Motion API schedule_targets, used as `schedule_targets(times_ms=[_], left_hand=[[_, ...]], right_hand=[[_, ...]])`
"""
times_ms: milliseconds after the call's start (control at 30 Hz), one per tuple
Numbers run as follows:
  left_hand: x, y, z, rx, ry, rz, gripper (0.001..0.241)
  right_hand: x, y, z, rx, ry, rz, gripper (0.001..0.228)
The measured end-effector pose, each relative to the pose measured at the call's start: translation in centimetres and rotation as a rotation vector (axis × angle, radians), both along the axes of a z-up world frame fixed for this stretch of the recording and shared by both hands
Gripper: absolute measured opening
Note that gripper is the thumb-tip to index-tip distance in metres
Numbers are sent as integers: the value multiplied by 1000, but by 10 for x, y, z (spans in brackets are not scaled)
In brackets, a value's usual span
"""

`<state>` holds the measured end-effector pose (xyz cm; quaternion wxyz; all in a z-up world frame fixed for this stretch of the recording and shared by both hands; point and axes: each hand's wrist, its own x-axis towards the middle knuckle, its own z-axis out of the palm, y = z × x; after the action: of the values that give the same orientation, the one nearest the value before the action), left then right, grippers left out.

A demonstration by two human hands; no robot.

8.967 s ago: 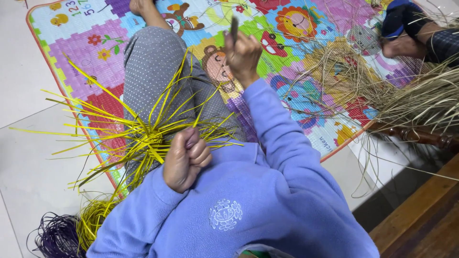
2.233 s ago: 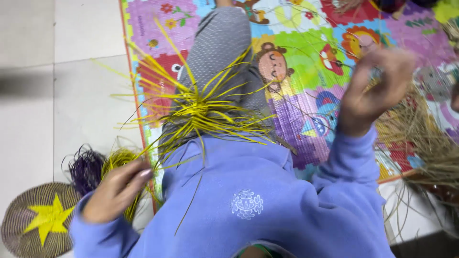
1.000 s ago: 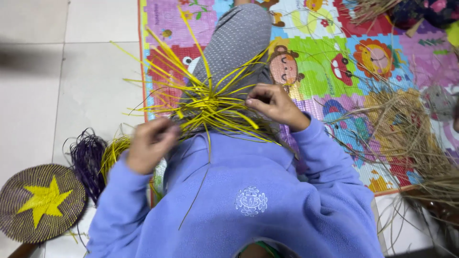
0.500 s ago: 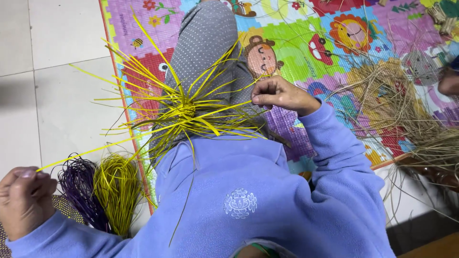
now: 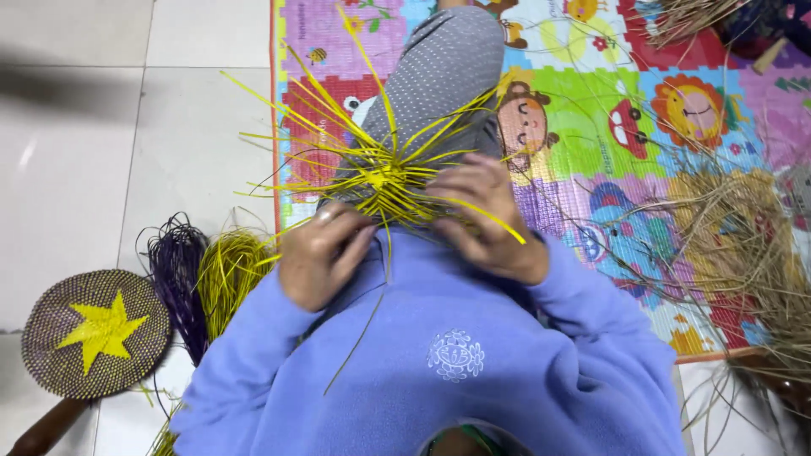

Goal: Weaving a basket base using yellow and purple straw strands while sitting on the floor

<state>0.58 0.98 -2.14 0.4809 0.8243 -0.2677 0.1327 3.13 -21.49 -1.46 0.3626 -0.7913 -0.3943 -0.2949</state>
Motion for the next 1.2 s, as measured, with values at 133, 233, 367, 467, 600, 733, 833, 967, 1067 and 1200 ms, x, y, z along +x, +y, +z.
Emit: schedule_targets(times_ms=[133,233,367,467,600,733,833,967,1067,1200], left_hand=[[10,-17,-14,148,-188,135,7],[16,-18,-19,170,-203,204,7],[25,-5,-23,207,-203,203,6],[36,3,-29,227,-144,121,7],[45,10,-26,317,-41,59,9],[58,16,-25,339,63,-73,14],[68,17,-17,396,123,-154,15],[79,22,-8,478,244,-242,18],[86,33,-3,515,265,-233,17],[88,51,-4,553,326,-219,15]], right_hand=[[10,22,-31,3,171,120,17],[20,20,-38,55,308,134,10],[31,21,-24,33,357,62,7],[34,28,-17,-15,352,26,7],[36,39,-6,-111,335,2,11],[45,43,-2,-304,175,25,12],[55,43,-6,-387,155,31,6],[65,40,-7,-473,110,62,9],[69,37,0,-499,39,18,9],[68,31,9,-517,-3,-7,10]])
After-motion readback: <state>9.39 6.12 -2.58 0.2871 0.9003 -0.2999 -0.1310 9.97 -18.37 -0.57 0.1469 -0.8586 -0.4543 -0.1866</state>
